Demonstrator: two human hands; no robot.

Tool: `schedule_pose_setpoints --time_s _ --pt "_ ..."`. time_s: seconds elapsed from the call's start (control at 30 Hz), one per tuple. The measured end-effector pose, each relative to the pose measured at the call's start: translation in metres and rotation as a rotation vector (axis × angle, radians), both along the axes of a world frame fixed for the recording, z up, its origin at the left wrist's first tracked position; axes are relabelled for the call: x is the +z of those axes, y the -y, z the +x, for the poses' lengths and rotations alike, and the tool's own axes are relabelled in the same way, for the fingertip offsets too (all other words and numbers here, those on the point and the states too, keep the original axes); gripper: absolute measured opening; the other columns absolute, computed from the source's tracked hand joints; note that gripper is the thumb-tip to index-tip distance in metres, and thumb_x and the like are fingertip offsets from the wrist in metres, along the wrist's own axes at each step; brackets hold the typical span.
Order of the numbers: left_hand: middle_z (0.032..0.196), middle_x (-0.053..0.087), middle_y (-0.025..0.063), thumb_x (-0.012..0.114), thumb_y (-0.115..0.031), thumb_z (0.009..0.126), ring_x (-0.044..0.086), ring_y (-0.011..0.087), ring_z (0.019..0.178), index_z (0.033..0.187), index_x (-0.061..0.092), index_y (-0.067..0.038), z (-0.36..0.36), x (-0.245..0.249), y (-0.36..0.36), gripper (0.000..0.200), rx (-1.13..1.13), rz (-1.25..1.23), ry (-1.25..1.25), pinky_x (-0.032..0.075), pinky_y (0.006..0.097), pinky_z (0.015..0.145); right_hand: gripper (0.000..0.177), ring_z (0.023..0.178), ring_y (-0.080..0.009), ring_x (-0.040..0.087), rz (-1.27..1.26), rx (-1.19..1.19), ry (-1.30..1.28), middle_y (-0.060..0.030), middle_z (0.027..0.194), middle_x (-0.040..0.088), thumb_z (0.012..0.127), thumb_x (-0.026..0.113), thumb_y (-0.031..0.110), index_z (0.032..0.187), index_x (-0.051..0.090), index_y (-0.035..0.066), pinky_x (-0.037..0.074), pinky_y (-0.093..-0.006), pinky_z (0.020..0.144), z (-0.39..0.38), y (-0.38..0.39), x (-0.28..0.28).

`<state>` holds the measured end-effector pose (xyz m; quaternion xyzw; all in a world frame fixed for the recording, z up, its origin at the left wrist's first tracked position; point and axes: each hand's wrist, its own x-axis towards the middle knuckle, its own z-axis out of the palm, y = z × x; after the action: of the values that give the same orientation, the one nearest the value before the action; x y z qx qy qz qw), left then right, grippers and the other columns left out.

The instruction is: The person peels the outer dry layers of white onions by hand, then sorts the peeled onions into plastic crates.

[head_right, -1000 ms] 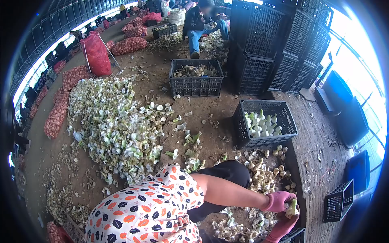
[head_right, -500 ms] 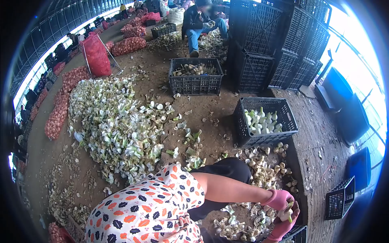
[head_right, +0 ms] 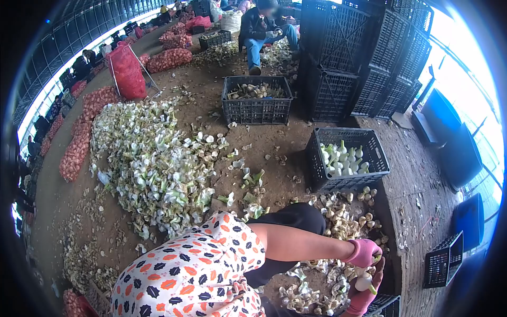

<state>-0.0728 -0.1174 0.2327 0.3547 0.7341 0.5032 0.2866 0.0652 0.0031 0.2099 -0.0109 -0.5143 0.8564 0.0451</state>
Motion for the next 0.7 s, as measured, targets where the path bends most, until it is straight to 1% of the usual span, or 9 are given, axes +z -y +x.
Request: schedule_pose_setpoints --time_s 0.07,0.13,0.17,0.23,0.33,0.47,0.53,0.57,0.7 --pt "0.087 0.067 0.0140 0.059 -0.014 0.074 0.064 0.0307 0.085 0.094 0.064 -0.007 0.000 0.002 0.002 0.022 0.017 -0.031 -0.046 0.049 0.0381 0.073 0.057 0.129 -0.0151 0.038 0.133 -0.116 0.075 -0.0073 0.150 0.031 0.096 0.040 0.031 0.147 0.026 0.009 0.036 -0.0256 0.100 -0.003 0.012 0.006" --pt "0.092 0.067 0.0147 0.059 -0.014 0.074 0.063 0.0320 0.091 0.095 0.065 -0.008 -0.002 0.006 0.007 0.023 0.016 -0.062 -0.151 0.049 0.0394 0.076 0.058 0.132 -0.0150 0.036 -0.416 0.534 -0.337 -0.0073 0.150 0.029 0.096 0.039 0.033 0.146 0.027 0.007 0.034 -0.0262 0.103 -0.012 0.027 0.019" --pt "0.092 0.067 0.0147 0.059 -0.014 0.074 0.063 0.0320 0.091 0.095 0.065 -0.008 -0.003 0.005 0.007 0.023 0.017 -0.061 -0.151 0.049 0.0394 0.076 0.058 0.132 -0.0150 0.036 -0.416 0.535 -0.336 -0.0073 0.150 0.029 0.096 0.039 0.033 0.146 0.027 0.007 0.034 -0.0262 0.103 -0.009 0.023 0.013" --pt "0.097 0.067 0.0148 0.060 -0.015 0.074 0.062 0.0320 0.096 0.098 0.065 -0.008 -0.004 0.005 0.008 0.025 0.019 -0.076 -0.169 0.049 0.0400 0.079 0.057 0.136 -0.0223 0.033 0.603 -0.161 -0.158 -0.0111 0.151 0.028 0.094 0.045 0.023 0.147 0.026 0.010 0.031 -0.0309 0.106 0.001 0.008 -0.009" --pt "0.101 0.066 0.0141 0.061 -0.015 0.074 0.062 0.0314 0.100 0.103 0.065 -0.009 -0.007 0.009 0.010 0.030 0.009 -0.129 -0.202 0.049 0.0395 0.083 0.067 0.137 -0.0304 0.031 0.747 -0.119 -0.121 -0.0159 0.151 0.026 0.089 0.049 0.005 0.148 0.021 0.019 0.031 -0.0363 0.106 0.006 -0.013 -0.024" --pt "0.103 0.066 0.0141 0.061 -0.015 0.074 0.062 0.0309 0.101 0.109 0.064 -0.009 -0.009 0.010 0.012 0.036 0.023 -0.135 -0.191 0.050 0.0389 0.084 0.080 0.137 -0.0367 0.030 0.920 -0.090 -0.162 -0.0197 0.151 0.024 0.084 0.050 -0.008 0.147 0.016 0.028 0.029 -0.0407 0.107 0.005 -0.012 -0.019" --pt "0.103 0.067 0.0131 0.063 -0.018 0.075 0.063 0.0313 0.099 0.110 0.063 -0.009 -0.013 0.006 0.009 0.037 0.030 -0.264 -0.385 0.050 0.0398 0.083 0.083 0.127 -0.0306 0.044 1.321 -0.371 -0.646 -0.0205 0.151 0.024 0.084 0.048 -0.009 0.147 0.014 0.031 0.039 -0.0360 0.099 0.000 0.004 -0.006" --pt "0.103 0.067 0.0131 0.063 -0.018 0.075 0.063 0.0313 0.099 0.110 0.063 -0.009 -0.014 0.008 0.009 0.037 0.030 -0.264 -0.384 0.050 0.0398 0.083 0.083 0.127 -0.0306 0.044 1.321 -0.369 -0.646 -0.0205 0.151 0.024 0.084 0.048 -0.009 0.147 0.014 0.031 0.039 -0.0360 0.099 0.002 0.007 -0.003" --pt "0.104 0.067 0.0121 0.066 -0.022 0.076 0.064 0.0294 0.099 0.113 0.062 -0.010 -0.018 0.023 0.018 0.040 -0.004 -0.438 -0.441 0.050 0.0407 0.083 0.080 0.091 -0.0148 0.052 1.079 -0.270 -0.637 -0.0200 0.150 0.025 0.086 0.048 -0.009 0.147 0.015 0.030 0.045 -0.0251 0.074 0.009 0.016 0.009"
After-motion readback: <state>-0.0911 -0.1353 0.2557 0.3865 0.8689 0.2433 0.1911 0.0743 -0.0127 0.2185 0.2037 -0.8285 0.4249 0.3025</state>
